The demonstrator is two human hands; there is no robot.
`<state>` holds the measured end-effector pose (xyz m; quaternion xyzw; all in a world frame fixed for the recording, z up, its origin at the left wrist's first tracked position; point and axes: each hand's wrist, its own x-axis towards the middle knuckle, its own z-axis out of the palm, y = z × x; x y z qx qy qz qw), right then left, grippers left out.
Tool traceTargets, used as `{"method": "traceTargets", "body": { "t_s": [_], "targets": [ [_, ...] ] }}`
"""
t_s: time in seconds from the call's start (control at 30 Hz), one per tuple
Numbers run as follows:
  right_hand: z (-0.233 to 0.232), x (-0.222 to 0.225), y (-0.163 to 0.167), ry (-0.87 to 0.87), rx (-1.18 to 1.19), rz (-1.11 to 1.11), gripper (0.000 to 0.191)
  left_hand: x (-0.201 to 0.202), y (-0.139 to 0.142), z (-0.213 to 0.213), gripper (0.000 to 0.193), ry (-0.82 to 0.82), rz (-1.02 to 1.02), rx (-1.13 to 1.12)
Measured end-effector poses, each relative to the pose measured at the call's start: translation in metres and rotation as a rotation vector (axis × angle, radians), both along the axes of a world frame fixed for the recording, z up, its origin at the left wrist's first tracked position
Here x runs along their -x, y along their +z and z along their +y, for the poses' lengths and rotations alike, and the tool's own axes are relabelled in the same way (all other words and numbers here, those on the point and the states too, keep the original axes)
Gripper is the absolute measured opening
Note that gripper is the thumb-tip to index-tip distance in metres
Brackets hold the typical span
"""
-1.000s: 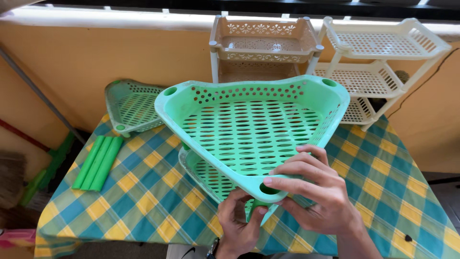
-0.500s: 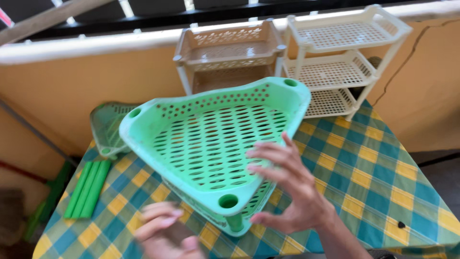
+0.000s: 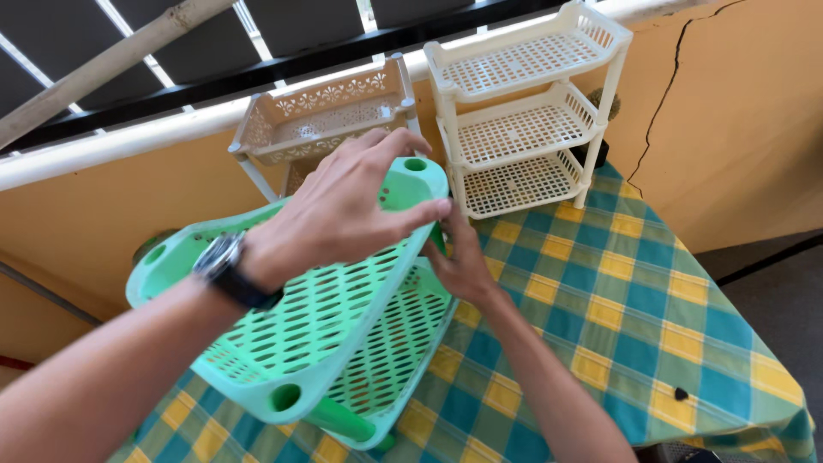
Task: The person disassembles a beige plastic storage rack on a table, pulling white plastic tubes out of the basket shelves and separating the baskets. They then assemble a green basket rack by fitting green plastic tubes into the basket corners and sliding baskets onto the tubes.
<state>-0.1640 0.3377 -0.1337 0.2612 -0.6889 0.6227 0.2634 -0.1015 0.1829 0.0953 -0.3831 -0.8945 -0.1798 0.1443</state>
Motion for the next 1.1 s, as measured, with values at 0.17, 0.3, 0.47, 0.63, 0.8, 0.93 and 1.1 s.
{"method": "traceTargets", "body": {
  "t_s": [0.17, 0.3, 0.47, 0.63, 0.8, 0.93, 1.1],
  "targets": [
    [0.008, -0.002, -0.007, -0.040, 0.081, -0.044, 0.050, 0.045, -0.011, 0.041, 0.077, 0.175, -0.136, 0.188],
    [0.015, -0.006, -0.003, -0.062, 0.083, -0.036, 0.045, 0.058, -0.011, 0.049, 0.068, 0.273, -0.240, 0.205],
    [0.018, -0.011, -0.004, -0.070, 0.094, -0.022, 0.048, 0.053, -0.018, 0.051, 0.061, 0.279, -0.261, 0.227],
    [0.022, -0.012, -0.011, -0.078, 0.086, 0.011, 0.045, 0.055, -0.027, 0.054, 0.064, 0.239, -0.204, 0.252],
    [0.021, -0.013, -0.013, -0.072, 0.100, 0.032, 0.045, 0.059, -0.030, 0.053, 0.066, 0.218, -0.197, 0.264],
    [0.020, -0.014, -0.012, -0.063, 0.096, 0.034, 0.042, 0.058, -0.033, 0.051, 0.065, 0.201, -0.184, 0.266],
    [0.019, -0.013, -0.015, -0.043, 0.115, 0.036, 0.041, 0.059, -0.036, 0.048, 0.066, 0.211, -0.196, 0.265]
  ]
}}
